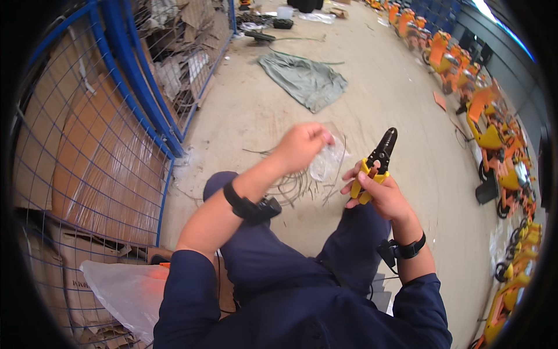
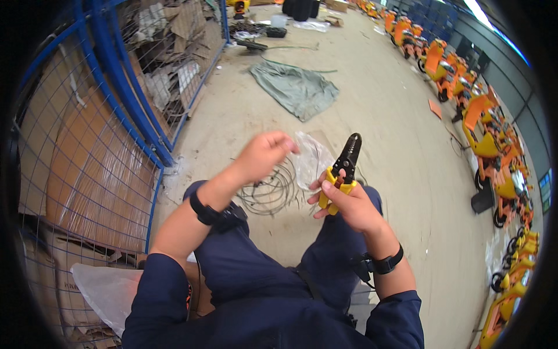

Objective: The person uses a wire stripper to remove insulation from several wires, twists the exposed wire ends together by hand, and handles a bundle of wires on the floor.

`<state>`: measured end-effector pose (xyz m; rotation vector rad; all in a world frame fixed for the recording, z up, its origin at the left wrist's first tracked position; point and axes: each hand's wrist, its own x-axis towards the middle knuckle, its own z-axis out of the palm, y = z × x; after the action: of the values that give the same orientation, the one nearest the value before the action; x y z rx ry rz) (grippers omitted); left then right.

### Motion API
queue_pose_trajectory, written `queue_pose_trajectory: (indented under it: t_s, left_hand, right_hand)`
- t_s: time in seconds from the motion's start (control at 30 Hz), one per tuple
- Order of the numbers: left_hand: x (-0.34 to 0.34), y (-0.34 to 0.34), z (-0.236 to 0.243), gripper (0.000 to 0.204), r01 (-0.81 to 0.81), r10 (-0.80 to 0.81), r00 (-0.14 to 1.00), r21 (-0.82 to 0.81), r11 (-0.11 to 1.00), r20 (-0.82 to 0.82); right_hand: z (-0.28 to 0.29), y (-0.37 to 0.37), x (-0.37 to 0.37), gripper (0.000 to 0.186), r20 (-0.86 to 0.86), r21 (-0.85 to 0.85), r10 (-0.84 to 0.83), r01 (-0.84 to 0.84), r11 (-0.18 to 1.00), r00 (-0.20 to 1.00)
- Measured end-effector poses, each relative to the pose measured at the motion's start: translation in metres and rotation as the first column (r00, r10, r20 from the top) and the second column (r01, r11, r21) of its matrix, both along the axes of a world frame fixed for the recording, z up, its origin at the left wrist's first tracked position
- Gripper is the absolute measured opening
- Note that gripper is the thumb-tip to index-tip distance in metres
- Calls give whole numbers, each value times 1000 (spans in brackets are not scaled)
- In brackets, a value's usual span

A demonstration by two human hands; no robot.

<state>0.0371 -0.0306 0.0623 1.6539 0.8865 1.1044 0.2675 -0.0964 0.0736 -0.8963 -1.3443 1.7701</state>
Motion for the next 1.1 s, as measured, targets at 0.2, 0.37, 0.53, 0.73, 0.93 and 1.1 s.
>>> queue_pose_trajectory:
  t_s: [0.2,0.37,0.53,0.73,0.93,1.1]
  left_hand:
    - [-7,-5,-35,21,-21,25,994,35,999,-109]
    - [-9,14,-53,22,4,-22,997,-219,976,-80]
    - [-12,44,-67,24,98,-111,993,-279,955,-33]
    - [-21,65,-81,23,115,-139,989,-359,926,-43]
    - [-19,82,-81,21,28,-60,994,-314,949,-93]
    - [-14,97,-81,22,-97,91,995,-280,955,-34]
  right_hand:
    - [-12,52,-47,30,-129,36,-52,58,998,990]
    - [-40,92,-58,31,-291,-158,-210,170,973,933]
    - [-37,131,-41,35,-258,-47,-364,365,930,895]
    - [-34,167,-20,32,-217,28,-463,479,877,860]
    - [-34,194,6,34,-128,72,-517,528,846,846]
    - [-48,184,-3,41,129,118,-489,477,871,862]
